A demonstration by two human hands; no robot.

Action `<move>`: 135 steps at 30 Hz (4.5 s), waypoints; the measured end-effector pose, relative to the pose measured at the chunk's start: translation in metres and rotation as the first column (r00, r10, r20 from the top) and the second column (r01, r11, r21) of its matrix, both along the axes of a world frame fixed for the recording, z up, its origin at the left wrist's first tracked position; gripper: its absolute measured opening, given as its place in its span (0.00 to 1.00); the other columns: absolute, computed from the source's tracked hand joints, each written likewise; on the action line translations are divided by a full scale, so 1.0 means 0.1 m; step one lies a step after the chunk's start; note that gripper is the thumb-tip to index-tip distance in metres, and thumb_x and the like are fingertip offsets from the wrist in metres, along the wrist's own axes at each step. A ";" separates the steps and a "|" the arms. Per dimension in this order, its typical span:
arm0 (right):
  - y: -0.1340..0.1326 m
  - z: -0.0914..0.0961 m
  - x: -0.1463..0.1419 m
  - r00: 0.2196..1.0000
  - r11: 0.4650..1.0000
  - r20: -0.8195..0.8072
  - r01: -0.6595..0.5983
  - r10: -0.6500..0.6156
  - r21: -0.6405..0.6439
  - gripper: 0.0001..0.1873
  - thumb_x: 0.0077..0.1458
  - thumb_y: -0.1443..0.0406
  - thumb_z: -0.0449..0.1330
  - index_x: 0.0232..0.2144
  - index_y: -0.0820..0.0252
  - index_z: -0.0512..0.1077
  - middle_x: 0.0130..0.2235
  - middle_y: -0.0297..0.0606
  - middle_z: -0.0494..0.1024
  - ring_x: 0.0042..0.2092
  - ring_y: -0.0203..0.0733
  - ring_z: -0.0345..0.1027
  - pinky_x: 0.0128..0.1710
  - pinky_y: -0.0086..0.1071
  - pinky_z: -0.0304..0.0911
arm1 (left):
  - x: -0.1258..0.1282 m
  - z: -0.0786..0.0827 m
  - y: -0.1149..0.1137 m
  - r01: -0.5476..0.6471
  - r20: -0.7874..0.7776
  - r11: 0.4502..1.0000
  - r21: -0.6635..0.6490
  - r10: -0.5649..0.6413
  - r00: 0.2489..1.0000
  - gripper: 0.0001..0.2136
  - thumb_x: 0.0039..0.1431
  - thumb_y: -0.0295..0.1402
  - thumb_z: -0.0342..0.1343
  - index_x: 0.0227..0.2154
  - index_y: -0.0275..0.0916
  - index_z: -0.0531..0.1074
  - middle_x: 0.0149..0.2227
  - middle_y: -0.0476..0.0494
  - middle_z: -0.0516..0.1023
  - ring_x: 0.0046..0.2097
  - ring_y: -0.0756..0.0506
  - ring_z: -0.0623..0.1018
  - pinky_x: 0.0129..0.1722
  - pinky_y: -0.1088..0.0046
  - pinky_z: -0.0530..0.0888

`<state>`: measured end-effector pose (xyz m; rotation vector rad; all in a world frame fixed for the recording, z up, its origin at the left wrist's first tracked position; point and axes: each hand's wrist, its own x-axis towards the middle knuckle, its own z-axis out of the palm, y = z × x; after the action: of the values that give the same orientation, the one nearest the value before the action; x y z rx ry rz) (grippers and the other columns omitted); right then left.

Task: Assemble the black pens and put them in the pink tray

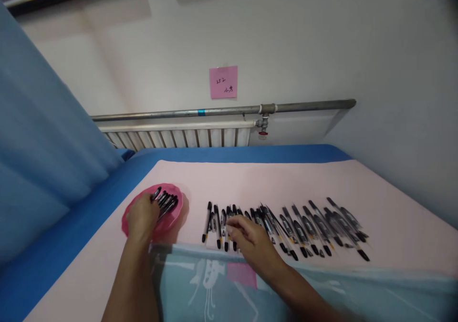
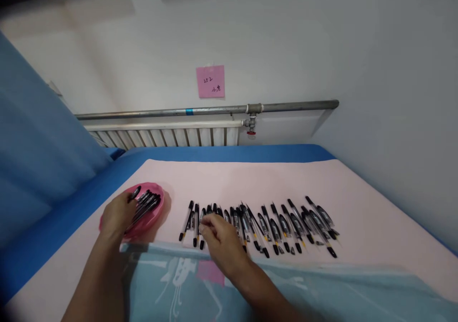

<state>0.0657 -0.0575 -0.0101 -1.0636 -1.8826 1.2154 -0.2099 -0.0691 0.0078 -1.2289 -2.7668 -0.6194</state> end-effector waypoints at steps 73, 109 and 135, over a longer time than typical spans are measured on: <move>0.05 -0.06 -0.01 0.991 0.988 -0.032 0.130 -0.133 -0.086 0.14 0.56 0.60 0.48 0.21 0.60 0.62 0.19 0.30 0.67 0.21 0.32 0.62 0.21 0.24 0.55 | 0.94 -0.32 0.22 0.563 0.314 0.803 -0.195 -0.493 0.811 0.08 0.47 0.32 0.48 0.25 0.36 0.71 0.26 0.41 0.76 0.28 0.47 0.72 0.25 0.75 0.60; 0.06 -0.12 -0.03 0.997 0.995 -0.017 0.079 -0.080 -0.067 0.14 0.56 0.60 0.48 0.21 0.59 0.61 0.18 0.29 0.65 0.22 0.32 0.61 0.22 0.25 0.54 | 0.94 -0.22 0.24 0.534 0.246 0.768 -0.355 -0.474 0.845 0.10 0.46 0.32 0.48 0.24 0.32 0.72 0.26 0.33 0.76 0.28 0.43 0.74 0.25 0.72 0.61; -0.07 -0.13 -0.02 0.963 0.978 0.259 -0.122 0.075 0.169 0.13 0.59 0.60 0.45 0.24 0.58 0.56 0.21 0.28 0.60 0.24 0.32 0.53 0.24 0.26 0.43 | 1.03 -0.10 0.18 0.036 0.795 0.802 0.596 -0.583 -0.167 0.10 0.48 0.31 0.58 0.33 0.35 0.66 0.29 0.45 0.76 0.29 0.49 0.77 0.28 0.74 0.74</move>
<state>0.0636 -0.0644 -0.0235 -1.0739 -2.2191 0.9718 -0.1069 -0.0509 -0.0018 -1.7864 -2.4130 -3.2722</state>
